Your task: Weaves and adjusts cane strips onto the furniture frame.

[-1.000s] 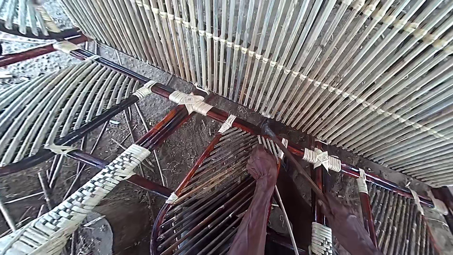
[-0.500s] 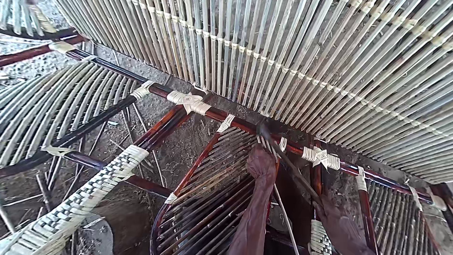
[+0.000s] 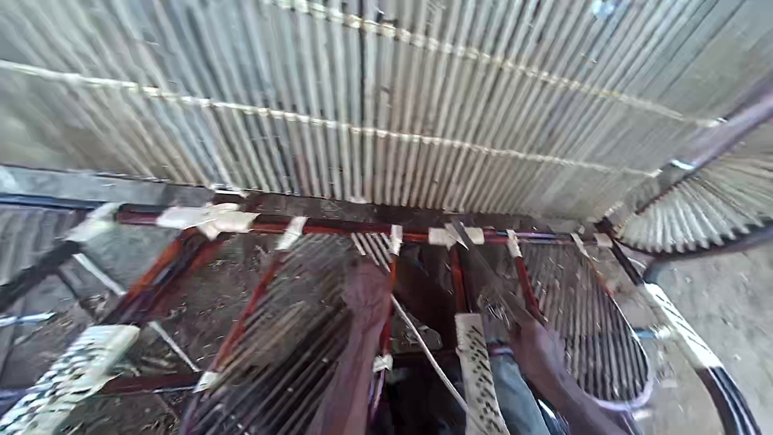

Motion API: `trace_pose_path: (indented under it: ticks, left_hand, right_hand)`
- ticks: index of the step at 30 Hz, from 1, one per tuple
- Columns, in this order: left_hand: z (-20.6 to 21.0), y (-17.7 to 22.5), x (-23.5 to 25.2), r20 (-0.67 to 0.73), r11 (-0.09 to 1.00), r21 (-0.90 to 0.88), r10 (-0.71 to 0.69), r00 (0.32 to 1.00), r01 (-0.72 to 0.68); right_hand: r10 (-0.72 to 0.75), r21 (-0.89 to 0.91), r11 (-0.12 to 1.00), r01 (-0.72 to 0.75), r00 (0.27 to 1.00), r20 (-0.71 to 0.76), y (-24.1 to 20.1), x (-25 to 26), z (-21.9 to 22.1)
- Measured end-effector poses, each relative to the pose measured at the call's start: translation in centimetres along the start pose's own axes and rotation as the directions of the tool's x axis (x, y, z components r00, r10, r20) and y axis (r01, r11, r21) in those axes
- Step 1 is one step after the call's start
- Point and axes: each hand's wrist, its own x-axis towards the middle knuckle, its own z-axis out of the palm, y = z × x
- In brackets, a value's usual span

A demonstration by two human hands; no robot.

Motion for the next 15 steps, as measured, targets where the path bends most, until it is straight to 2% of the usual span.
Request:
trace_pose_path:
  ticks: [1,3,4,6,9,10,12,13,15]
  left_hand:
    - [-4.7,1.6,0.3,0.44,0.987,-0.078,-0.091,0.893,0.139]
    - [-8.8,3.8,-1.4,0.627,0.941,-0.085,-0.204,0.751,0.327]
    - [-10.1,4.6,-2.2,0.66,0.939,-0.058,-0.218,0.719,0.338]
    - [-11.1,5.3,-3.8,0.655,0.944,-0.075,-0.196,0.73,0.32]
    - [-11.2,4.9,-5.5,0.625,0.933,-0.177,-0.138,0.769,0.312]
    - [-11.2,4.8,-5.7,0.609,0.93,-0.195,-0.135,0.782,0.312]
    - [-11.0,4.5,-5.8,0.592,0.926,-0.212,-0.133,0.795,0.313]
    - [-10.9,4.4,-5.7,0.593,0.923,-0.216,-0.134,0.794,0.318]
    - [-10.9,4.2,-5.7,0.595,0.913,-0.241,-0.128,0.793,0.328]
  right_hand:
    - [-0.041,0.031,0.999,0.041,0.999,0.016,0.1,0.8,0.7]
    - [-0.165,0.085,0.983,0.161,0.985,0.043,0.7,1.7,2.4]
    - [-0.202,0.128,0.973,0.191,0.976,0.084,1.0,2.0,2.4]
    - [-0.223,0.192,0.962,0.192,0.963,0.151,2.8,1.2,0.4]
    - [-0.221,0.232,0.952,0.2,0.973,0.068,7.6,-3.1,-3.9]
    - [-0.218,0.227,0.957,0.183,0.966,0.139,9.4,-4.8,-4.8]
    - [-0.19,0.141,0.98,0.141,0.882,0.432,13.1,-7.8,-4.1]
    - [-0.137,0.054,0.99,0.129,0.817,0.561,14.6,-9.1,-2.5]
    - [-0.037,-0.121,0.979,0.165,0.726,0.687,16.5,-11.4,1.3]
